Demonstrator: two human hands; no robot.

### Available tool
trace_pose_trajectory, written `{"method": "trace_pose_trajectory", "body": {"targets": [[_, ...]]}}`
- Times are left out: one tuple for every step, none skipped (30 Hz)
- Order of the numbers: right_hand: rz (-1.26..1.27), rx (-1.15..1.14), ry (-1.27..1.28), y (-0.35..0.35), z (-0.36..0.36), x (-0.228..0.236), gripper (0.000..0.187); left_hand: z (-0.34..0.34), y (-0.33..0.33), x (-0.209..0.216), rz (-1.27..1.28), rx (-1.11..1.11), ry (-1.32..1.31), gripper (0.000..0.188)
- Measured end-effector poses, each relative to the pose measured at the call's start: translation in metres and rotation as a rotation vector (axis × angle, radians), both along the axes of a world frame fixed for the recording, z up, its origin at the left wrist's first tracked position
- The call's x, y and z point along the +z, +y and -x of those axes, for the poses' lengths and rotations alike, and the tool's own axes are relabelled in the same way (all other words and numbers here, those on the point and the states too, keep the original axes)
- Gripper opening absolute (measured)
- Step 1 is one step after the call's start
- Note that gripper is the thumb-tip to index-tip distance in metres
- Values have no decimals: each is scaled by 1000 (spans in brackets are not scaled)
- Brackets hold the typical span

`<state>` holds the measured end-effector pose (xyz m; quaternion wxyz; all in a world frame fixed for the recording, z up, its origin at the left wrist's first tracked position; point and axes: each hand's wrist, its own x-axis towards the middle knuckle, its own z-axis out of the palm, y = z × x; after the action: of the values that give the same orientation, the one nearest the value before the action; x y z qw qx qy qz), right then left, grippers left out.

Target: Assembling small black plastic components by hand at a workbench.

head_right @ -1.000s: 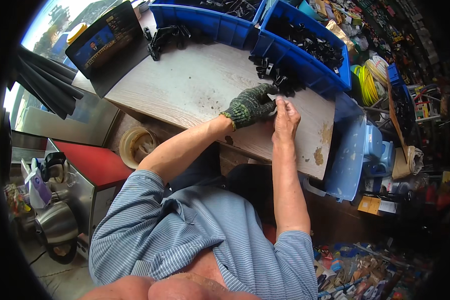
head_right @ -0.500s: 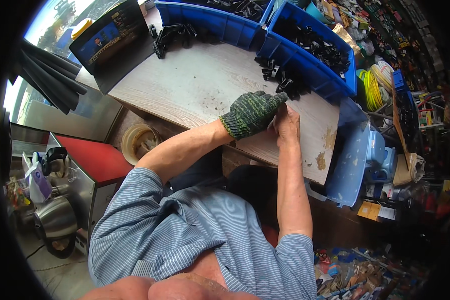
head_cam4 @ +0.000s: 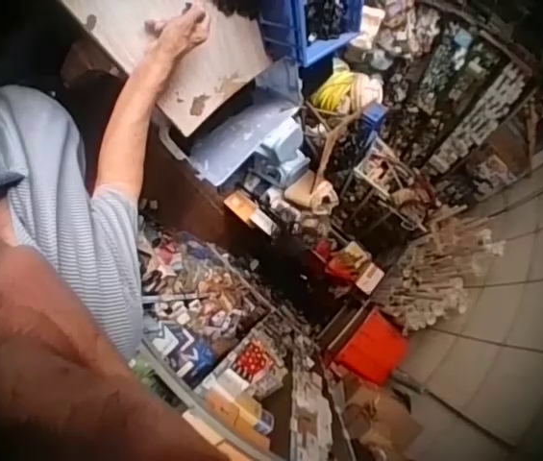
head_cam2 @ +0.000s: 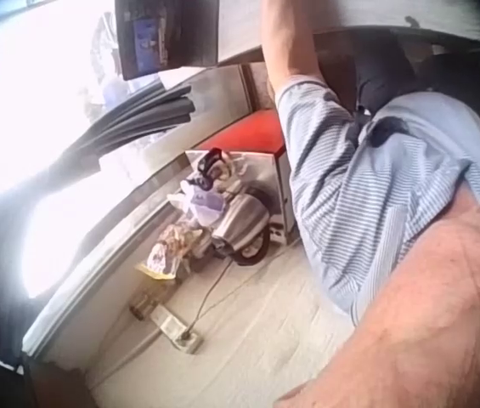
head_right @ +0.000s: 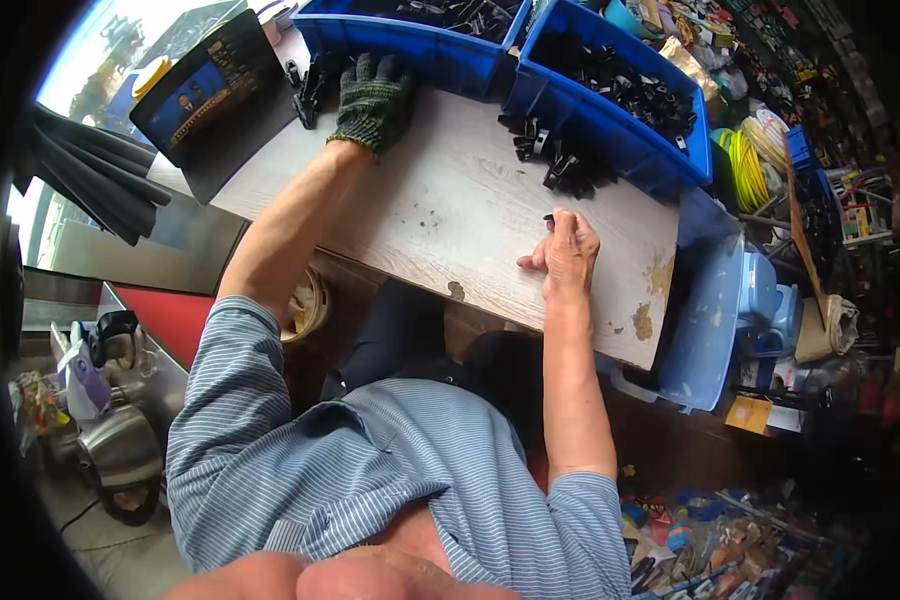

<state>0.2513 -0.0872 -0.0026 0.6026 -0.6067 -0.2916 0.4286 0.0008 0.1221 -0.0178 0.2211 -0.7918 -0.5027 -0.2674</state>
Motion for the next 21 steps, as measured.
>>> {"method": "trace_pose_trajectory", "body": {"targets": [[3,-1,0,0,-1,-1,35,-1,-1,-1,3,-1,0,32],[6,7,10,1,-2,-2,34,-1,-2,-2,31,-62,-30,29],[9,15,19,2,-3,-2,34,-3,-4,-2,58,-123,-61,26],[11,15,18,2,-3,-2,34,-7,-9,-4,59,-122,-62,26],[5,12,17,2,-3,-2,33,-12,-18,-8,95,-176,-91,22],[-2,7,15,1,-2,-2,33,-16,-25,-10,130,-232,-119,19],[-2,7,14,1,-3,-2,33,-16,-29,-10,125,-281,-145,16],[-17,12,20,1,-3,-4,33,-16,-34,-10,124,-281,-146,16],[-33,16,27,1,-5,-5,33,-18,-42,-5,130,-321,-127,15],[-35,16,25,1,-5,-5,33,-20,-49,-1,133,-361,-107,13],[-35,16,24,0,-5,-5,32,-24,-57,4,209,-321,-59,11],[-34,17,24,0,-5,-5,32,-26,-65,7,207,-322,-60,11],[-35,16,23,0,-5,-5,32,-29,-74,10,217,-337,-45,11],[-50,13,27,0,-4,-5,32,-32,-77,12,228,-354,-30,12],[-65,13,32,0,-3,-5,31,-35,-79,11,325,-427,-124,25],[-65,15,30,-1,-2,-4,31,-39,-82,10,324,-425,-125,25],[-63,12,22,-1,0,-3,32,-43,-88,8,332,-461,-209,33],[-60,6,14,-1,0,-2,33,-48,-95,10,341,-501,-293,41],[-59,4,12,-2,-1,-3,33,-50,-101,12,388,-544,-392,51],[-44,-4,24,-2,-4,-4,33,-54,-107,15,389,-546,-393,51],[-31,-12,36,-2,-5,-5,34,-58,-114,17,461,-552,-484,51]]}}
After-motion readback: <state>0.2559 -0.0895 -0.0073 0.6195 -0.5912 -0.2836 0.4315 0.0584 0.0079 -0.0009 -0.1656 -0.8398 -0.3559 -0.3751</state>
